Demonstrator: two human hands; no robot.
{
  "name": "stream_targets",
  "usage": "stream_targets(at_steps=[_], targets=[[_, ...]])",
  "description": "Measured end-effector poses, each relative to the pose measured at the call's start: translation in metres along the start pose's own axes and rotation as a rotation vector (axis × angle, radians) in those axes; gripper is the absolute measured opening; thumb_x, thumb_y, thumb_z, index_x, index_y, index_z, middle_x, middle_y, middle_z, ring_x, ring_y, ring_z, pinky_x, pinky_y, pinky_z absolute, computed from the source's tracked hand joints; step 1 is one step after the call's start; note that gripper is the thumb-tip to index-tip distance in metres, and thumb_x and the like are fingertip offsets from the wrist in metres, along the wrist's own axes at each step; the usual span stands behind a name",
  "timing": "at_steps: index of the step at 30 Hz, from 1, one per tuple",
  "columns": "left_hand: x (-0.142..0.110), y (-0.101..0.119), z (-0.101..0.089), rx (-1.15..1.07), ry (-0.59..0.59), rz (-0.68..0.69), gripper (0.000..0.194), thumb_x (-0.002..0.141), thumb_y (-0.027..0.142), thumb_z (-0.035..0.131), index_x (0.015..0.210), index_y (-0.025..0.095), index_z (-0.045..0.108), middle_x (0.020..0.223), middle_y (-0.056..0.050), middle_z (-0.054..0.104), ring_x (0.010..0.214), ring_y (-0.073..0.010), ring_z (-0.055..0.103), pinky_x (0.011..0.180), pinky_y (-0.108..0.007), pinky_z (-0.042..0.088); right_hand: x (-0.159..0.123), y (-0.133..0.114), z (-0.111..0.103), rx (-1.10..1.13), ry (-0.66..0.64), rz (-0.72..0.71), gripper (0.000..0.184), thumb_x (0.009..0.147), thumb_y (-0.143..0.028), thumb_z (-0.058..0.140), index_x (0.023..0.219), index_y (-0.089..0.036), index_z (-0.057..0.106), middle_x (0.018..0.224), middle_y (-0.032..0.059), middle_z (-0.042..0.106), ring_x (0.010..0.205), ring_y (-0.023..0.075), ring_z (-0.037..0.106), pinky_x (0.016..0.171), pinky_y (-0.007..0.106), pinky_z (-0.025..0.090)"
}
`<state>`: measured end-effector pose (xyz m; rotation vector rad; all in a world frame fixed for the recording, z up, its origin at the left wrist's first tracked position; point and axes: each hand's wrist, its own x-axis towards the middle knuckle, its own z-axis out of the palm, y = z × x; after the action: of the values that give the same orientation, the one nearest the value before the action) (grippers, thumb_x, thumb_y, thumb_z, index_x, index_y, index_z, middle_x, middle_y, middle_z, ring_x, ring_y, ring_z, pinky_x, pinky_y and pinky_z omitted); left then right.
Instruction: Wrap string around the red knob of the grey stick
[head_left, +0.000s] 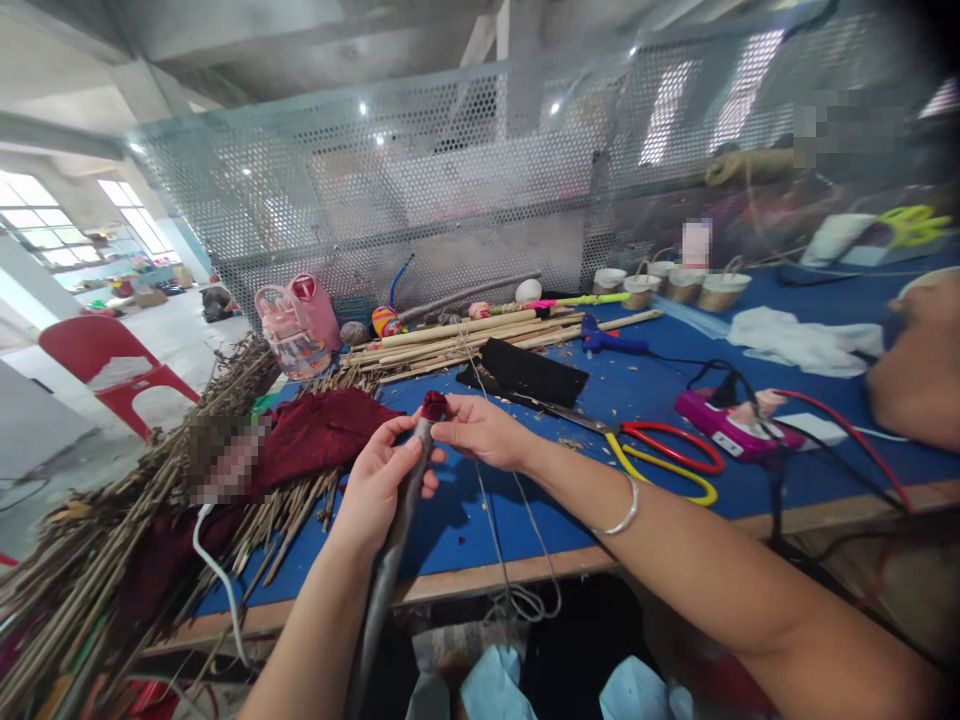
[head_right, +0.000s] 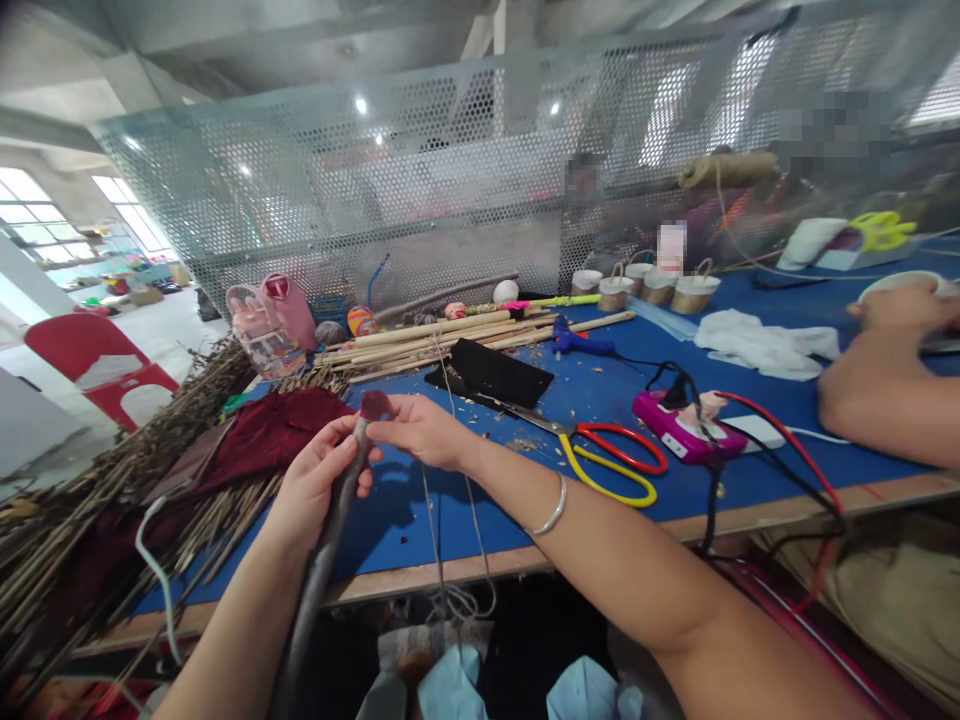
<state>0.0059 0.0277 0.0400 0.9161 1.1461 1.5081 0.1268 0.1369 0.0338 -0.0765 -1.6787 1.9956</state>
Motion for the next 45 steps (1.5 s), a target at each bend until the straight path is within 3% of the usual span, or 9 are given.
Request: stream_targets(at_steps=[2, 8, 18, 24, 30, 35, 39, 42, 45], targets=[[0.0, -0.002, 0.0, 0.0, -0.012, 0.009, 0.053, 0.069, 0.043, 0.072, 0.108, 0.017, 0.047, 0.072, -0.001, 0.067, 0.047, -0.01, 0.058, 0.045, -0.02, 0.046, 0.0, 0.001, 0.002, 0.006, 0.028, -0.008, 0.034, 0.071, -0.039, 0.074, 0.085, -0.013, 0.057, 0.064, -0.0033, 0.056, 0.054, 0.0067, 0.05, 0.051, 0.019, 0.039], [0.0, 0.001, 0.004, 0.213, 0.179, 0.245, 0.062, 0.061, 0.028, 0.08, 0.113, 0.017, 0.047, 0.067, 0.005, 0.062, 0.057, -0.009, 0.059, 0.055, -0.019, 0.046, 0.003, 0.003, 0.004, 0.004, 0.107, -0.012, 0.039, 0.065, -0.04, 0.078, 0.085, -0.014, 0.058, 0.076, -0.0014, 0.06, 0.068, 0.0093, 0.055, 0.068, 0.024, 0.046], [0.053, 0.033, 0.02, 0.258, -0.324, 0.066, 0.076, 0.063, 0.032, 0.079, 0.127, 0.015, 0.044, 0.065, 0.002, 0.065, 0.053, -0.0135, 0.062, 0.053, -0.023, 0.047, 0.002, -0.027, -0.019, -0.054, 0.187, -0.098, 0.039, 0.07, -0.038, 0.074, 0.093, -0.014, 0.053, 0.065, -0.0052, 0.051, 0.051, 0.0064, 0.046, 0.05, 0.021, 0.04], [0.049, 0.029, 0.004, 0.157, -0.342, 0.009, 0.09, 0.067, 0.028, 0.079, 0.14, 0.017, 0.028, 0.068, -0.001, 0.068, 0.059, -0.0161, 0.067, 0.056, -0.022, 0.049, 0.003, -0.022, -0.022, 0.014, 0.133, -0.085, 0.04, 0.07, -0.037, 0.075, 0.095, -0.012, 0.056, 0.068, -0.0031, 0.055, 0.055, 0.0062, 0.049, 0.053, 0.02, 0.041], [0.046, 0.022, -0.008, -0.046, -0.485, -0.086, 0.094, 0.075, 0.032, 0.072, 0.146, 0.023, 0.012, 0.085, -0.009, 0.072, 0.067, -0.0201, 0.07, 0.057, -0.026, 0.053, 0.0, -0.023, -0.018, 0.036, 0.055, -0.088, 0.03, 0.077, -0.033, 0.071, 0.092, -0.01, 0.058, 0.057, -0.0056, 0.052, 0.046, 0.0028, 0.04, 0.045, 0.017, 0.031], [0.044, 0.017, -0.001, 0.064, -0.331, 0.028, 0.087, 0.07, 0.034, 0.076, 0.142, 0.022, 0.029, 0.087, -0.004, 0.067, 0.068, -0.0153, 0.065, 0.055, -0.023, 0.05, 0.0, -0.022, -0.014, 0.067, 0.102, -0.043, 0.038, 0.072, -0.04, 0.073, 0.092, -0.012, 0.058, 0.054, -0.0068, 0.048, 0.042, 0.0033, 0.035, 0.04, 0.018, 0.026], [0.038, 0.022, 0.002, 0.233, -0.163, 0.167, 0.094, 0.056, 0.021, 0.085, 0.136, 0.017, 0.038, 0.064, 0.005, 0.059, 0.057, -0.0083, 0.056, 0.052, -0.016, 0.041, 0.0, -0.021, -0.013, -0.018, 0.159, -0.028, 0.039, 0.074, -0.042, 0.071, 0.095, -0.011, 0.058, 0.047, -0.0104, 0.04, 0.037, 0.0012, 0.022, 0.037, 0.017, 0.015], [0.036, 0.027, -0.001, 0.19, -0.215, 0.05, 0.103, 0.062, 0.025, 0.082, 0.145, 0.017, 0.021, 0.058, 0.004, 0.061, 0.052, -0.0114, 0.059, 0.05, -0.019, 0.042, 0.001, -0.019, -0.014, 0.017, 0.149, -0.023, 0.041, 0.072, -0.041, 0.073, 0.095, -0.012, 0.057, 0.048, -0.0106, 0.042, 0.036, 0.001, 0.024, 0.036, 0.017, 0.016], [0.036, 0.027, -0.006, 0.08, -0.352, -0.083, 0.106, 0.067, 0.031, 0.079, 0.148, 0.019, 0.011, 0.074, -0.006, 0.071, 0.06, -0.0174, 0.066, 0.056, -0.026, 0.049, 0.002, -0.016, -0.014, 0.072, 0.119, -0.013, 0.044, 0.069, -0.041, 0.076, 0.096, -0.012, 0.057, 0.06, -0.0055, 0.054, 0.039, 0.002, 0.036, 0.038, 0.016, 0.023]])
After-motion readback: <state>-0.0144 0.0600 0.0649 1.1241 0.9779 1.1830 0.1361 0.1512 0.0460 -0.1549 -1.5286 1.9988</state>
